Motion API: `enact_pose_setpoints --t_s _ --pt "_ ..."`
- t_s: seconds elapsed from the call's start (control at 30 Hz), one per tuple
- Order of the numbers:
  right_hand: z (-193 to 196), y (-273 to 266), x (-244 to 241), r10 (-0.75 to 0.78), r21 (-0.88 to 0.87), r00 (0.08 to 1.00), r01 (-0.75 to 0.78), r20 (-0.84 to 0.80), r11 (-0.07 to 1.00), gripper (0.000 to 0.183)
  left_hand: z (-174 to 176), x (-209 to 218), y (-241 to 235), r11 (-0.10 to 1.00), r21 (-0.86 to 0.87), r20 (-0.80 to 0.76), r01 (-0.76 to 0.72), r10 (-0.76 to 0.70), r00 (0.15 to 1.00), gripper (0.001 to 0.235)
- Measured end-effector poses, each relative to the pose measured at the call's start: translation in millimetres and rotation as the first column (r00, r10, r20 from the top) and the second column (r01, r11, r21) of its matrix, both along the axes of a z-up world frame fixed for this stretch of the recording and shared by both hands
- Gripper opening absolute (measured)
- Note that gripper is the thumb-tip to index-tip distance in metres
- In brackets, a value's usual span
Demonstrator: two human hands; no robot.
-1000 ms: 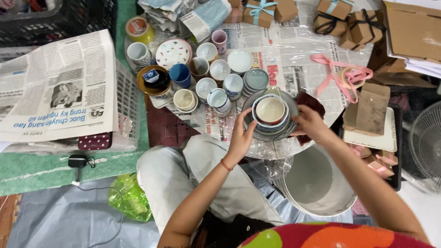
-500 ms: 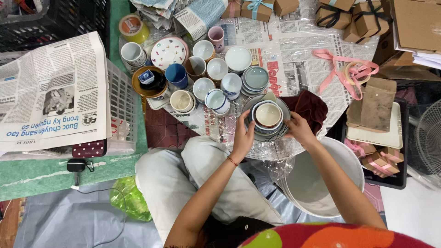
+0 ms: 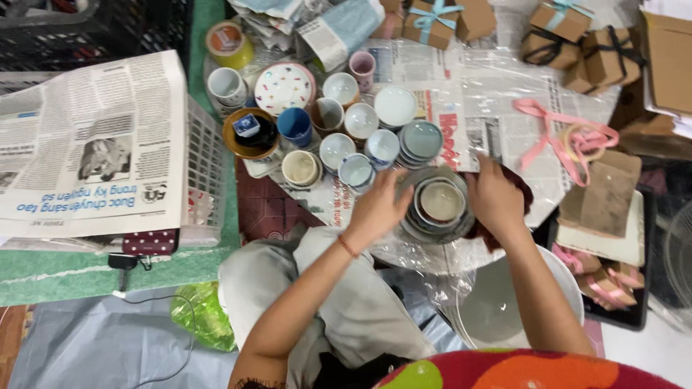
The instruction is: The person ties ribbons around small cardboard boxes and places them aside. Then the person wraps a ceramic bowl with newspaper and plastic wrap.
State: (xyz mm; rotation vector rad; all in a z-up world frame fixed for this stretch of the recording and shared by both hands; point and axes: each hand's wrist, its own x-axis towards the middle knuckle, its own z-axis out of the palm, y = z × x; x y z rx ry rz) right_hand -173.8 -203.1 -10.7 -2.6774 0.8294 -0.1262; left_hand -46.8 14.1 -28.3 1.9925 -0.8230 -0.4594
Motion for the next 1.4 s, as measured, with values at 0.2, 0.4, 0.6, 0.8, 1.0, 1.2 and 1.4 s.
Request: enact_pose_setpoints --t_s 0.2,0.4,0.6,0.8,1.0,1.2,1.4 --pt "-17 31 225 0.485 -0.016 0.761 -0.531 0.431 0.847 0.028 0 134 -7 0.890 -0.431 0.183 -0.146 0.245 0.952 0.035" --pt "-91 60 396 0.429 -0.144 0.876 -0.406 0.219 0.902 0.036 -46 185 1 0.764 -0.522 -0.216 -0.379 0.312 0.925 0.060" --pt "-131 25 439 0.374 -0.269 0.926 -0.350 0.043 0.897 0.059 -62 208 -5 0.736 -0.486 -0.273 -0.471 0.384 0.882 0.070" --pt "-19 -20 403 0.335 -0.292 0.843 -0.224 0.421 0.930 0.034 -71 206 -9 0.703 -0.503 -0.393 -0.503 0.333 0.857 0.066" --pt "121 -10 268 0.011 0.279 0.682 -0.314 0.732 0.907 0.026 -47 189 -5 0.534 -0.688 -0.346 -0.493 0.355 0.868 0.050" --pt "152 23 83 -0.110 0.653 0.783 -0.422 0.612 0.628 0.046 13 107 40 0.616 -0.644 -0.601 -0.454 -0.040 0.798 0.074" --pt "121 73 -39 -0.040 0.449 0.683 -0.434 0.730 0.781 0.047 16 -12 77 0.587 -0.650 -0.705 -0.483 -0.227 0.672 0.037"
